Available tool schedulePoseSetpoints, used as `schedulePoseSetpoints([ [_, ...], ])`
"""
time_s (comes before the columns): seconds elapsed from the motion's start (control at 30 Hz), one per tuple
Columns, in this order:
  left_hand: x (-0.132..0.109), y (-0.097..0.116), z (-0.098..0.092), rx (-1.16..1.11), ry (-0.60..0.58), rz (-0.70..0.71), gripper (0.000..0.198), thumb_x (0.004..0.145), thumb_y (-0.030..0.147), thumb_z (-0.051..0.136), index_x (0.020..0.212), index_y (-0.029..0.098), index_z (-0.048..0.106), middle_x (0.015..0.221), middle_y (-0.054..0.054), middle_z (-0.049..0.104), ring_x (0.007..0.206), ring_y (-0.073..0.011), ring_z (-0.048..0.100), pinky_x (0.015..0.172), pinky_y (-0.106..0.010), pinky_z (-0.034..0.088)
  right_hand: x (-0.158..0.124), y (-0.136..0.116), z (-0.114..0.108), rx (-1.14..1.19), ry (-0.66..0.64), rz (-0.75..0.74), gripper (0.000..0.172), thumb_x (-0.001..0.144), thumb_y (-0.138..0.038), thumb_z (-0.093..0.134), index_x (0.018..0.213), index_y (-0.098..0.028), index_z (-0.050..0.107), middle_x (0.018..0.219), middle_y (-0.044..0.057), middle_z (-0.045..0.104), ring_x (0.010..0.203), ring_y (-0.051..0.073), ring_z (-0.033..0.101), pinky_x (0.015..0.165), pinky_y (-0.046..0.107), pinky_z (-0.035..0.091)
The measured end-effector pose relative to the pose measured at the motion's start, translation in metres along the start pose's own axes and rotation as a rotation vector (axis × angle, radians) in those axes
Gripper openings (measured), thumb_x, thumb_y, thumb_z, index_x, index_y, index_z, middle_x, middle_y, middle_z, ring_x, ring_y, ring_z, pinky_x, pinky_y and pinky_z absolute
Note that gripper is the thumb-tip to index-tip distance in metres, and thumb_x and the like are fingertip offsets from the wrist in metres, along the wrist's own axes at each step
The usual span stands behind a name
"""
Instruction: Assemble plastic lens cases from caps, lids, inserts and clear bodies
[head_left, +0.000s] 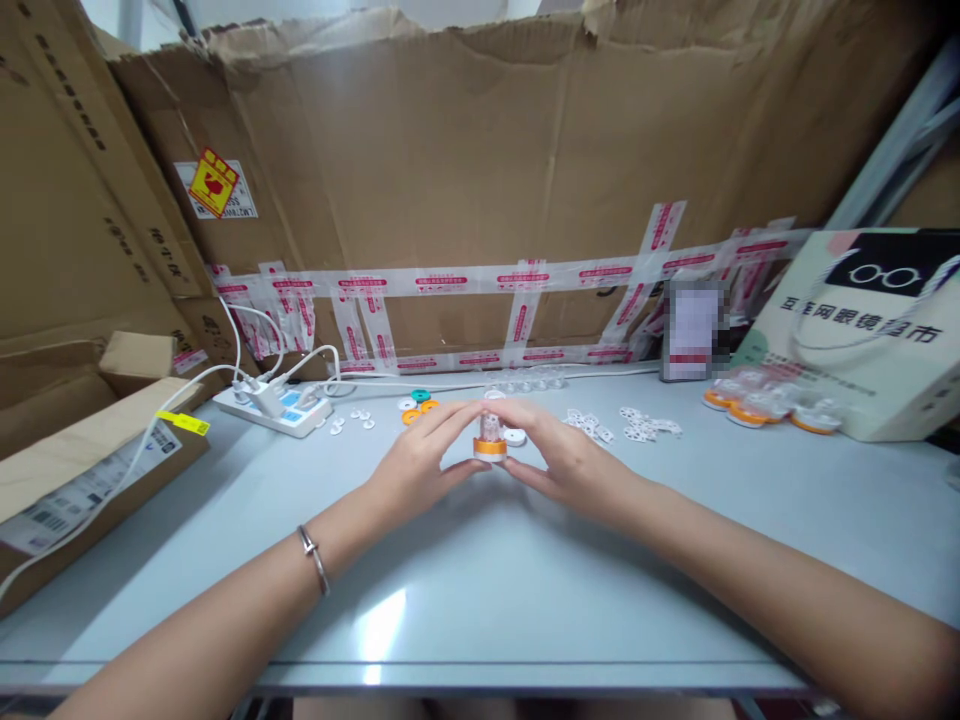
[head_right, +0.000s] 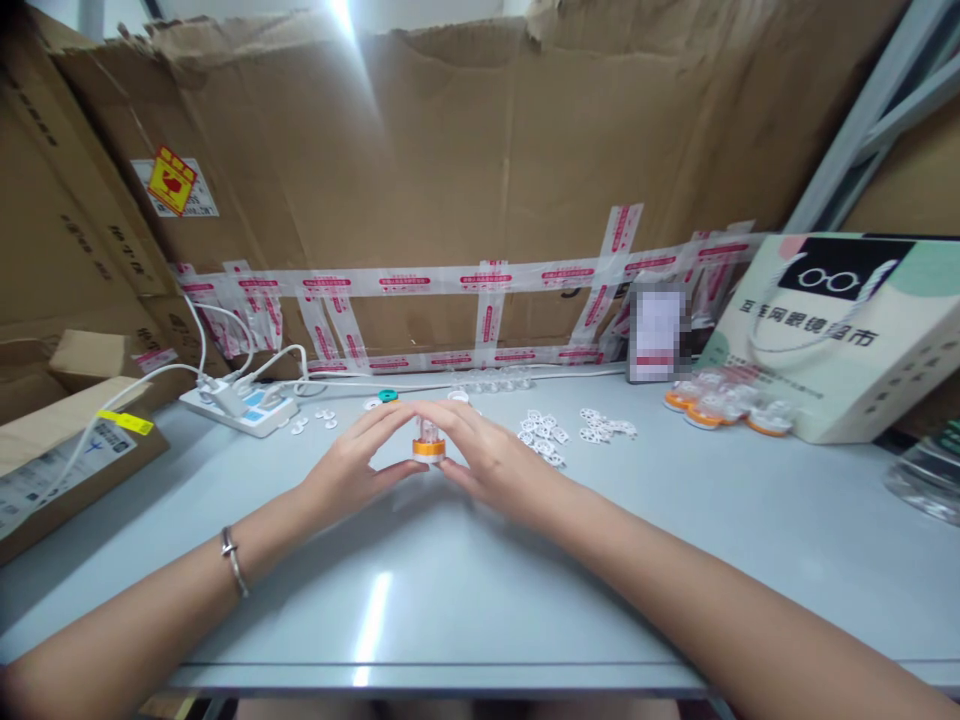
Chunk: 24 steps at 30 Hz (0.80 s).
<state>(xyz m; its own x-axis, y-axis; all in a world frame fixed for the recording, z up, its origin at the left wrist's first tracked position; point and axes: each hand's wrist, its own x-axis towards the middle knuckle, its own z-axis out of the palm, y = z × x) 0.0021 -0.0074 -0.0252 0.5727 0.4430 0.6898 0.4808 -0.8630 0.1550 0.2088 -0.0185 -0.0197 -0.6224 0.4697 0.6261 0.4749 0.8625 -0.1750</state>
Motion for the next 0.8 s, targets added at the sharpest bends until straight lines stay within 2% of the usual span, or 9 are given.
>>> schedulePoseSetpoints([
  [0.1, 0.004, -0.013, -0.012, 0.045, -0.125, -0.205, 0.067, 0.074, 0.04, 0.065, 0.131, 0.02, 0.036, 0.128, -0.014, 0.049, 0.113, -0.0248, 0.051, 0.093, -0.04, 0.045, 0.002, 0.016, -0.009, -0.048, -0.032, 0.156, 0.057, 0.083, -0.013, 0.044, 0.135, -0.028, 0.027, 0.119, 0.01, 0.043, 0.094, 0.018, 0.06, 0.084, 0.038, 0.052],
  [0.2, 0.007, -0.04, -0.043, 0.214, -0.27, -0.42, 0.032, 0.079, 0.036, 0.057, 0.104, 0.016, 0.06, 0.11, -0.01, 0.06, 0.101, -0.0219, 0.057, 0.088, -0.033, 0.045, -0.001, 0.048, -0.028, -0.144, 0.047, 0.327, 0.051, 0.079, -0.017, 0.049, 0.128, -0.022, 0.039, 0.111, 0.011, 0.042, 0.09, 0.019, 0.06, 0.089, 0.039, 0.048],
  [0.23, 0.006, -0.051, -0.056, 0.318, -0.346, -0.507, 0.024, 0.082, 0.032, 0.053, 0.095, 0.016, 0.063, 0.102, -0.009, 0.063, 0.094, -0.0204, 0.059, 0.084, -0.029, 0.045, -0.004, 0.061, -0.037, -0.18, 0.079, 0.4, 0.046, 0.076, -0.019, 0.051, 0.122, -0.019, 0.044, 0.109, 0.011, 0.042, 0.089, 0.019, 0.059, 0.09, 0.039, 0.048],
  [0.3, 0.002, -0.074, -0.08, 0.57, -0.525, -0.77, 0.019, 0.08, 0.028, 0.051, 0.088, 0.017, 0.064, 0.094, -0.006, 0.066, 0.088, -0.0195, 0.061, 0.076, -0.025, 0.044, -0.016, 0.085, -0.054, -0.207, 0.116, 0.593, 0.042, 0.072, -0.022, 0.056, 0.114, -0.015, 0.049, 0.109, 0.012, 0.043, 0.083, 0.019, 0.06, 0.087, 0.036, 0.048],
  [0.37, -0.005, -0.094, -0.096, 0.648, -0.582, -0.887, 0.014, 0.072, 0.027, 0.056, 0.076, 0.016, 0.065, 0.083, -0.009, 0.068, 0.081, -0.0238, 0.062, 0.064, -0.026, 0.042, -0.034, 0.105, -0.07, -0.268, 0.096, 0.734, 0.04, 0.07, -0.026, 0.058, 0.108, -0.014, 0.048, 0.11, 0.014, 0.046, 0.08, 0.019, 0.06, 0.083, 0.035, 0.049],
  [0.47, -0.015, -0.111, -0.102, 0.64, -0.647, -0.951, 0.013, 0.065, 0.029, 0.06, 0.064, 0.016, 0.064, 0.069, -0.006, 0.068, 0.069, -0.0213, 0.061, 0.056, -0.024, 0.037, -0.067, 0.125, -0.087, -0.35, 0.033, 0.889, 0.04, 0.068, -0.028, 0.059, 0.105, -0.017, 0.048, 0.089, 0.008, 0.056, 0.078, 0.022, 0.06, 0.077, 0.035, 0.048],
  [0.57, -0.021, -0.117, -0.093, 0.586, -0.682, -0.958, 0.011, 0.062, 0.026, 0.06, 0.057, 0.017, 0.062, 0.063, -0.003, 0.067, 0.064, -0.0181, 0.06, 0.054, -0.022, 0.036, -0.098, 0.136, -0.099, -0.415, 0.01, 0.875, 0.031, 0.069, -0.031, 0.058, 0.097, -0.019, 0.056, 0.097, 0.01, 0.052, 0.083, 0.021, 0.058, 0.081, 0.033, 0.046],
  [0.7, -0.022, -0.118, -0.085, 0.54, -0.669, -0.955, 0.008, 0.062, 0.018, 0.055, 0.055, 0.017, 0.06, 0.057, -0.002, 0.066, 0.063, -0.0168, 0.061, 0.054, -0.021, 0.038, -0.126, 0.144, -0.115, -0.438, 0.071, 0.951, 0.036, 0.06, -0.031, 0.065, 0.094, -0.018, 0.06, 0.096, 0.01, 0.05, 0.079, 0.02, 0.058, 0.085, 0.032, 0.045],
  [0.8, -0.018, -0.113, -0.086, 0.537, -0.621, -0.934, 0.008, 0.062, 0.015, 0.053, 0.055, 0.016, 0.058, 0.058, -0.004, 0.066, 0.063, -0.0183, 0.061, 0.053, -0.022, 0.037, -0.143, 0.151, -0.127, -0.458, 0.12, 0.98, 0.039, 0.061, -0.03, 0.064, 0.099, -0.02, 0.06, 0.102, 0.01, 0.05, 0.08, 0.021, 0.059, 0.086, 0.034, 0.045],
])
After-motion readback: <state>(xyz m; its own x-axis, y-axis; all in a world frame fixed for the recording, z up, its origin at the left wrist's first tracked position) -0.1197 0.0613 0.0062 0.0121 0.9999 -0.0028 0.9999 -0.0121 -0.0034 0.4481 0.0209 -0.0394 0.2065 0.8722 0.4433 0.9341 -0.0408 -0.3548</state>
